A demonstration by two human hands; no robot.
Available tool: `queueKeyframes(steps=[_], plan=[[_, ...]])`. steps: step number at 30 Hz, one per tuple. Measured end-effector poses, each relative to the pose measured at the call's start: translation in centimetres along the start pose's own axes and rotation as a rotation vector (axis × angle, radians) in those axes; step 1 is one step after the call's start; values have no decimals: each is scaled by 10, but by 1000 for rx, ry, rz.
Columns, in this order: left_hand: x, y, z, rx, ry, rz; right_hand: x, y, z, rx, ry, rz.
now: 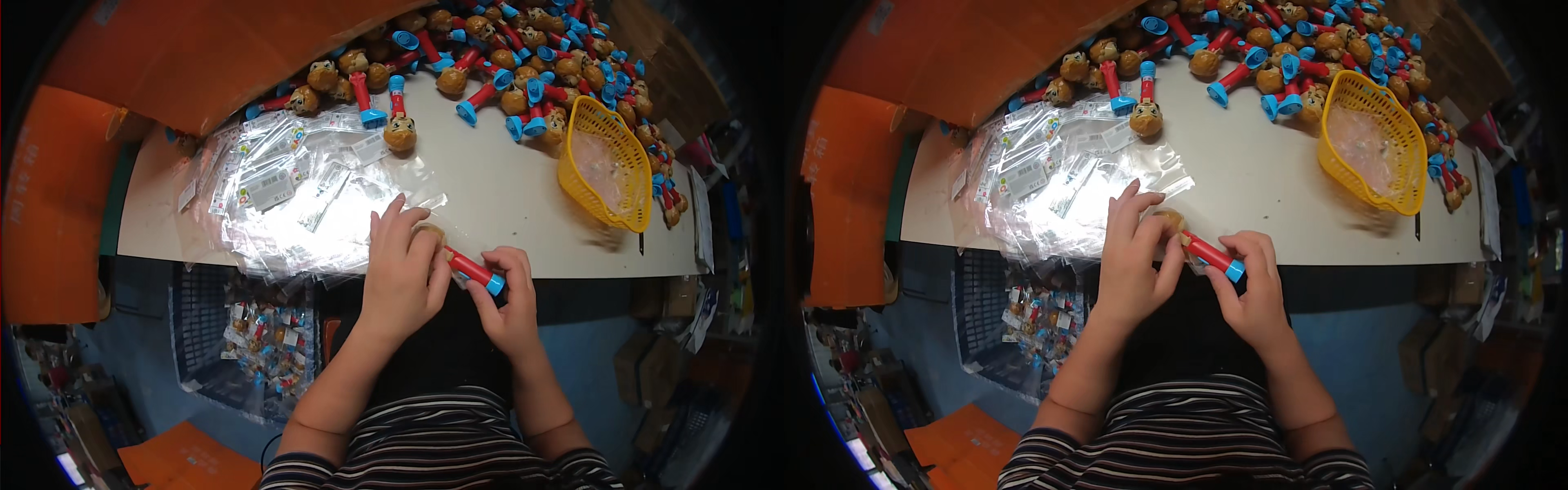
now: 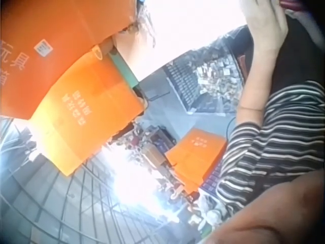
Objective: Packaging small toy dolls into individual plastic bags and sealing them with blue stickers.
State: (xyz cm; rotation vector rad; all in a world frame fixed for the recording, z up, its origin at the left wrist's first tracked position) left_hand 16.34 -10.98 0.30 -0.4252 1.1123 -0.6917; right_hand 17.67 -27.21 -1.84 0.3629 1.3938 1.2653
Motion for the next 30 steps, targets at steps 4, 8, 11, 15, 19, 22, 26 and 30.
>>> queueKeyframes(steps=[4,8,11,15,19,22,26,30], plan=[[8,-5,-8,-59,37,58,-3,-4,0,21,-70,124],[11,-5,-20,-178,-19,97,-20,-14,-9,38,-22,-100],[14,-6,-19,-153,-40,-3,-24,-10,-9,14,-67,-93],[26,-22,-4,92,142,-10,-18,-3,-7,-200,-90,-150],[28,-26,0,174,203,-144,-23,-11,-10,-134,-160,-54],[22,-15,-5,90,202,-133,-31,-20,-10,-80,-208,-66],[24,-20,-10,123,214,-26,-27,-19,-6,-11,-107,-150],[21,-21,-9,99,166,-38,-19,-7,2,-116,-77,-222]])
Point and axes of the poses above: each hand's wrist, its own z-axis towards the middle knuckle, its own x-axis out of the palm, y = z × x, the point moved 5 cm from there along z, towards the middle knuckle, and after that the axes turned 8 degrees about y, right-handed, at the moved point
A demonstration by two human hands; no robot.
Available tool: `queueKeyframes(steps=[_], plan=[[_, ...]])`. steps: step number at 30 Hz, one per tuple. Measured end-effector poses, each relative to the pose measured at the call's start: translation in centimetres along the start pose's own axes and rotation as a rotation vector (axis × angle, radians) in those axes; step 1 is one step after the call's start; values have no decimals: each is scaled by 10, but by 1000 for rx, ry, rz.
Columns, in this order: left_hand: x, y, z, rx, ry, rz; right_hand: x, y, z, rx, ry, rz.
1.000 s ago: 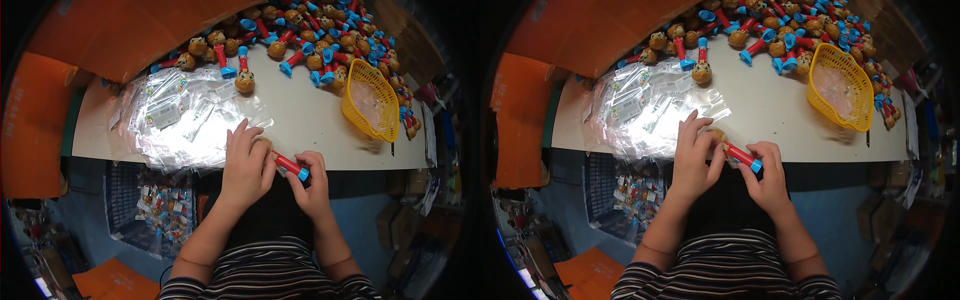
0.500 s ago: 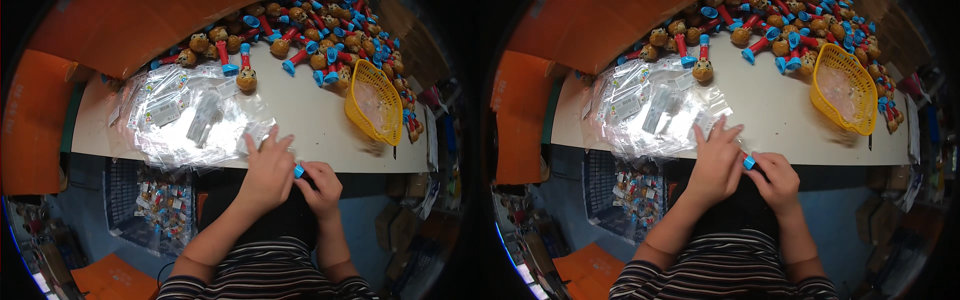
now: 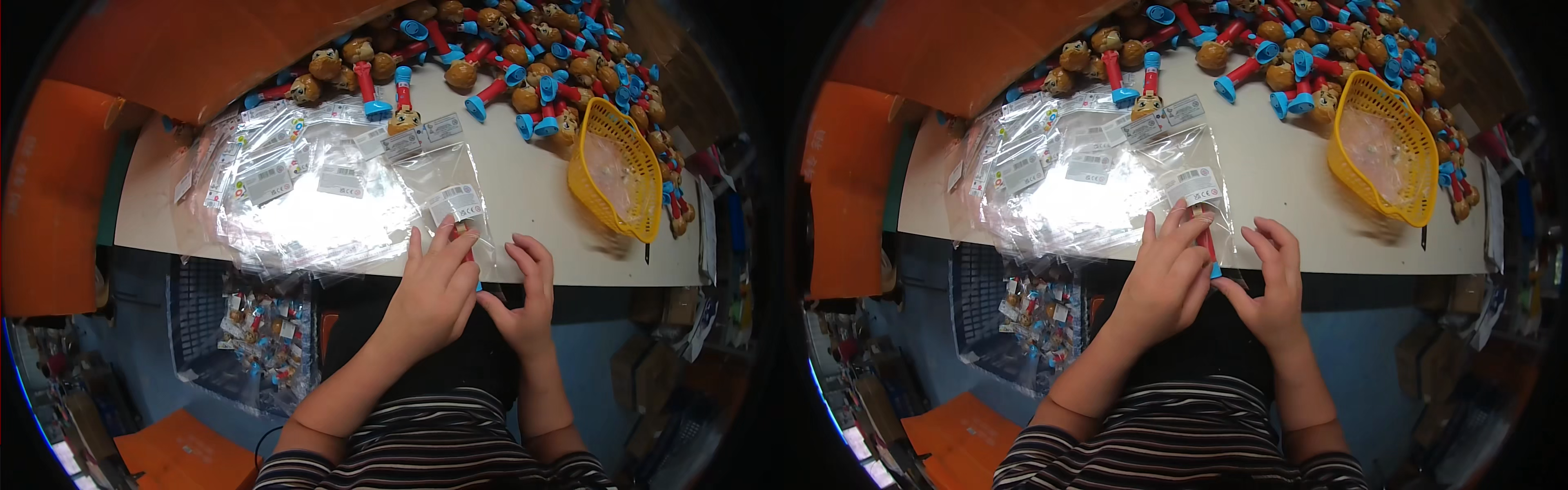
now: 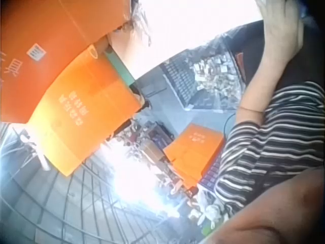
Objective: Packaging small toy dolls into individual plastic bags and sealing them with blue stickers.
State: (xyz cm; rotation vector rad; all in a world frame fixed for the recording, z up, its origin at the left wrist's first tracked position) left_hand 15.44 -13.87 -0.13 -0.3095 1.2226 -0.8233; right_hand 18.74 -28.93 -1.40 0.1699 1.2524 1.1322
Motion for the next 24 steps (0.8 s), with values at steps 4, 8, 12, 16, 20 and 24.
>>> queueKeyframes(steps=[4,8,12,16,20,24], plan=[[4,-1,0,47,34,3,6,-6,5,29,38,60],[7,-6,0,91,44,-20,14,-7,13,59,27,193],[4,-9,-1,89,54,39,18,-6,17,59,16,146],[-1,-6,-4,44,33,56,20,-8,15,118,17,172],[-3,-3,-7,4,-1,75,12,-6,9,262,34,206],[-10,-8,-8,-22,-44,3,2,-9,-3,555,33,513]])
Point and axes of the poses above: each hand's wrist, its own z-axis towards the middle knuckle, its own x-axis out of the palm, y = z × x, the point moved 5 cm from there along z, towards the middle knuckle, and after that the axes turned 8 degrees about y, right-handed, at the moved point
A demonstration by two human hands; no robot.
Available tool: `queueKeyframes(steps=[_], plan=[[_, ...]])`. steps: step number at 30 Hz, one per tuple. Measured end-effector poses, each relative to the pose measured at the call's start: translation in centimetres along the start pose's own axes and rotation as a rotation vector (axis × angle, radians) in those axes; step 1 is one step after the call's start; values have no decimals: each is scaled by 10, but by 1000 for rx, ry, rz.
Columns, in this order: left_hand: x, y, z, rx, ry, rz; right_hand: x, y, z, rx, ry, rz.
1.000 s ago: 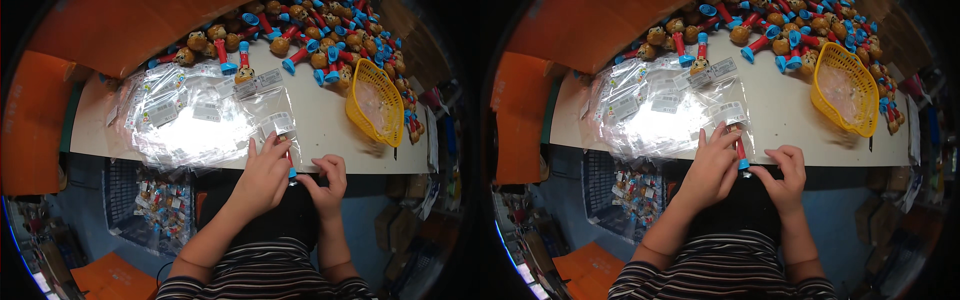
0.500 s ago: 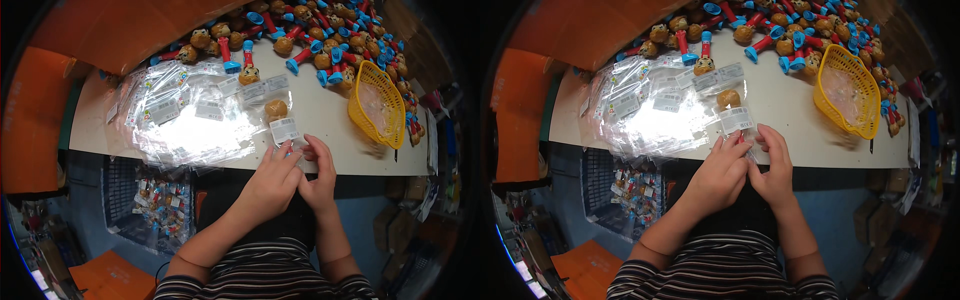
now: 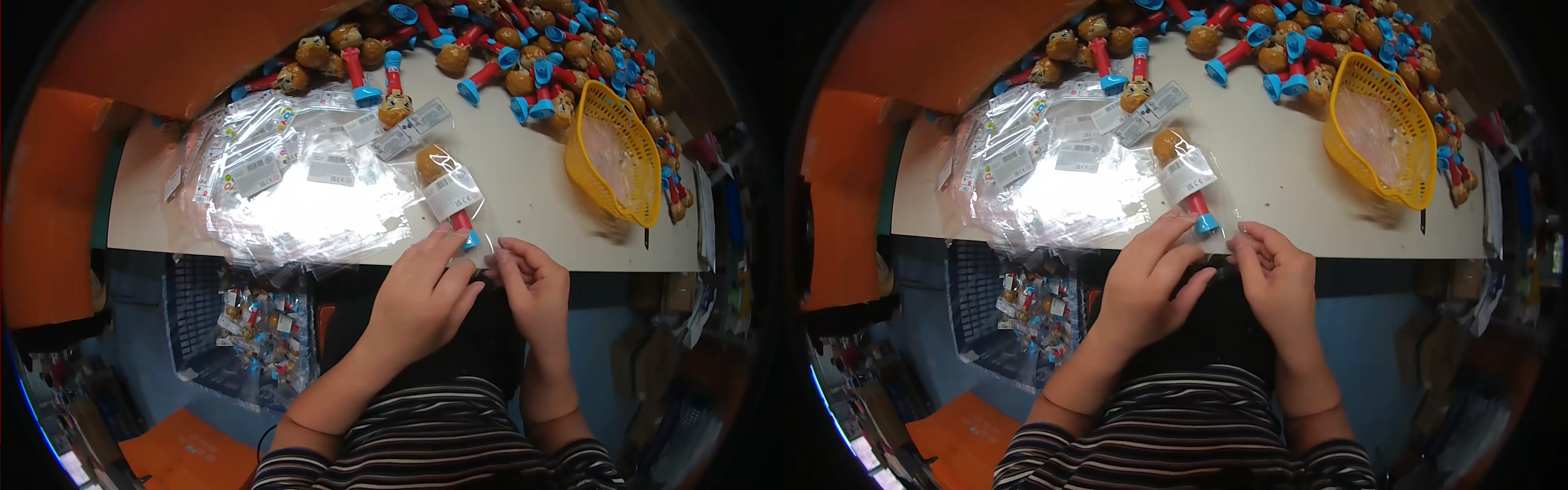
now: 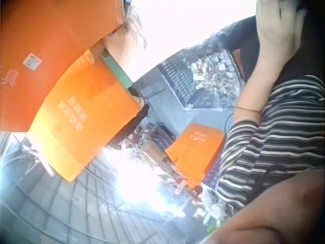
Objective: Packaging small toy dolls into individual plastic bags and sealing them with blue stickers.
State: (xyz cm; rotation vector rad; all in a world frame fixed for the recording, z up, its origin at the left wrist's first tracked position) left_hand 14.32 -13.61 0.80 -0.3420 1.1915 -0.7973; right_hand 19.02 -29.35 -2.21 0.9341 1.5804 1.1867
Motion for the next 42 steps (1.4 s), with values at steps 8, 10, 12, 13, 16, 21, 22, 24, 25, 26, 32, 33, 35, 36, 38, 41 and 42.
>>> queueKeyframes(steps=[8,10,12,13,16,21,22,24,25,26,32,33,35,36,38,41,42], plan=[[23,-16,-4,15,-90,51,1,-13,-6,317,283,347],[27,-14,-9,-79,-100,82,7,-16,-10,331,268,357],[27,-13,-16,-104,-106,60,10,-20,-14,346,257,370],[26,-11,-18,-127,-115,37,11,-20,-15,338,273,393],[27,-12,-19,-109,-88,20,13,-22,-16,332,290,420],[27,-11,-17,-86,-74,22,15,-23,-18,321,275,443],[27,-10,-17,-77,-66,2,16,-24,-18,344,271,452],[25,-7,-17,-68,-55,-31,19,-25,-19,368,269,463],[24,-5,-17,-59,-45,-66,19,-26,-19,370,253,465],[23,-3,-16,-57,-43,-68,19,-28,-20,374,233,465],[18,0,-14,-22,54,-190,21,-30,-18,292,177,431],[15,4,-16,-31,62,-212,22,-29,-17,292,176,433],[11,10,-17,-33,98,-220,25,-29,-15,375,195,495],[9,11,-17,-31,100,-221,25,-32,-13,374,192,496],[7,11,-20,-18,141,-299,21,-41,-10,336,75,514],[-7,19,-27,-42,117,-479,14,-39,-6,355,128,448],[-15,29,-33,-127,106,-574,14,-39,-7,353,122,454]])
Point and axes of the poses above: each hand's wrist, its own z-axis towards the middle knuckle, its own x-axis out of the palm, y = z × x, the point moved 5 cm from there along z, towards the middle knuckle, and after that the axes turned 8 degrees about y, right-handed, at the moved point
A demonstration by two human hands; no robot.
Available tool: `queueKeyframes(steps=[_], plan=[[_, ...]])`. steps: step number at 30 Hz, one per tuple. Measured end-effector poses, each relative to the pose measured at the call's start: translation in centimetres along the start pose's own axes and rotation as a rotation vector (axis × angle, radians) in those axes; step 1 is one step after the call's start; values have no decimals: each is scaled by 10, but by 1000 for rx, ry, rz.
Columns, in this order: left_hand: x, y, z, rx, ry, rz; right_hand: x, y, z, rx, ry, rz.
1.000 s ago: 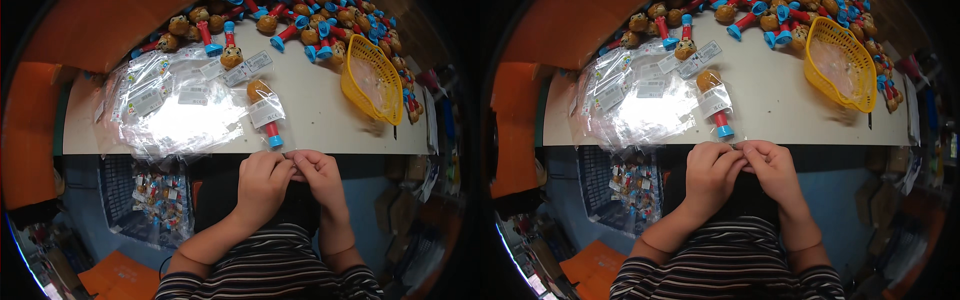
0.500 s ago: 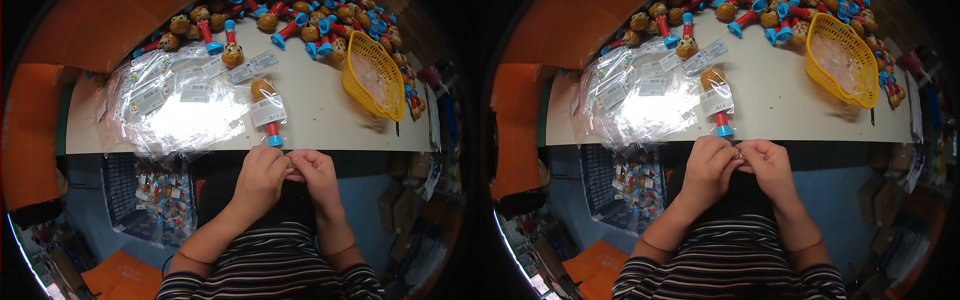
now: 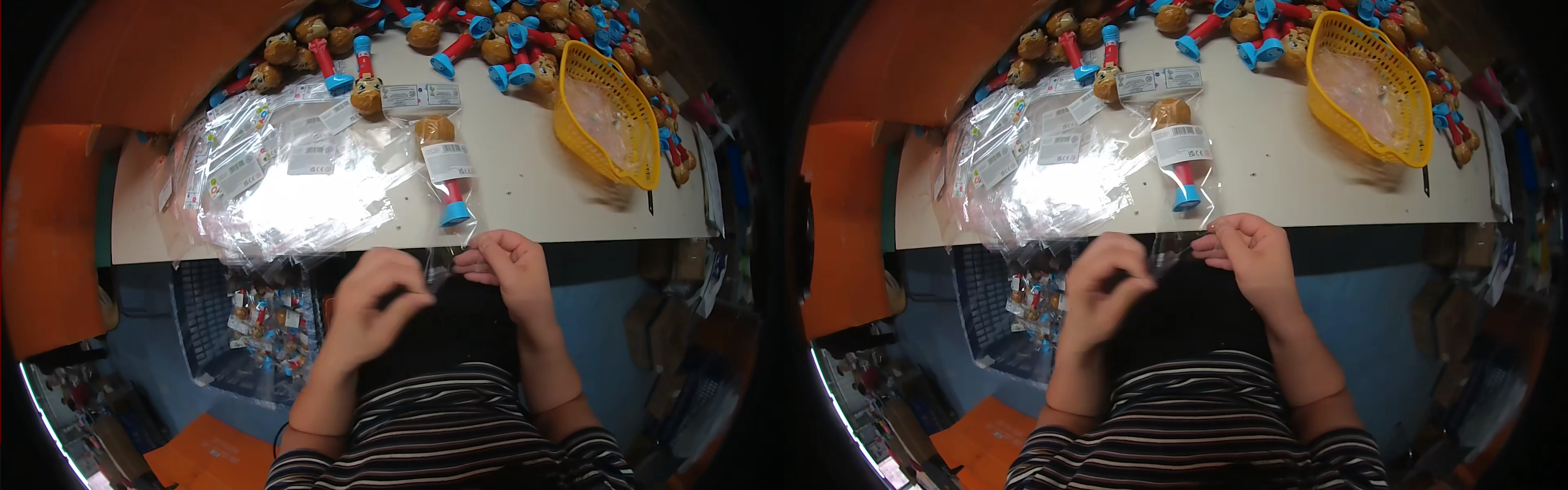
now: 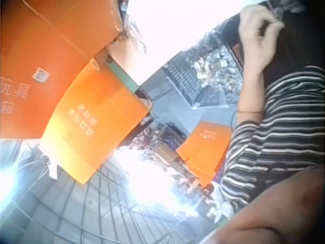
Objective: Packaging small toy dolls into individual plastic bags and sealing them with blue stickers.
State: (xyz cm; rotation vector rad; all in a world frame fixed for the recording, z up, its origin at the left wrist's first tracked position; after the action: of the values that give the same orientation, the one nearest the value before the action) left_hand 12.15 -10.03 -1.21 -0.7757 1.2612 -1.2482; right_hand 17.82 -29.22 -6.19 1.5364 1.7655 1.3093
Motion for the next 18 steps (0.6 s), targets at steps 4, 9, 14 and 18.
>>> queueKeyframes(steps=[4,9,14,18], plan=[[-52,23,-19,-71,-307,-533,2,1,-1,22,48,-4],[-81,15,4,-82,-497,-731,1,-1,-5,25,70,10],[-40,-54,96,38,-392,-404,-10,-7,-11,-186,43,-145],[55,-96,207,173,152,-430,-3,-2,-16,-197,20,-260]])
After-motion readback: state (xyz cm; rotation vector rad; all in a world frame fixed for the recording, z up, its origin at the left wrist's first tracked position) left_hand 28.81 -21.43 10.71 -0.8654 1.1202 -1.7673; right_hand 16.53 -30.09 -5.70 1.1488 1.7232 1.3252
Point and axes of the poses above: each hand's wrist, its own z-axis towards the middle knuckle, its own x-axis out of the palm, y = z × x, the point moved 5 cm from there along z, towards the middle knuckle, and after that the axes turned 8 degrees about y, right-handed, at the moved point
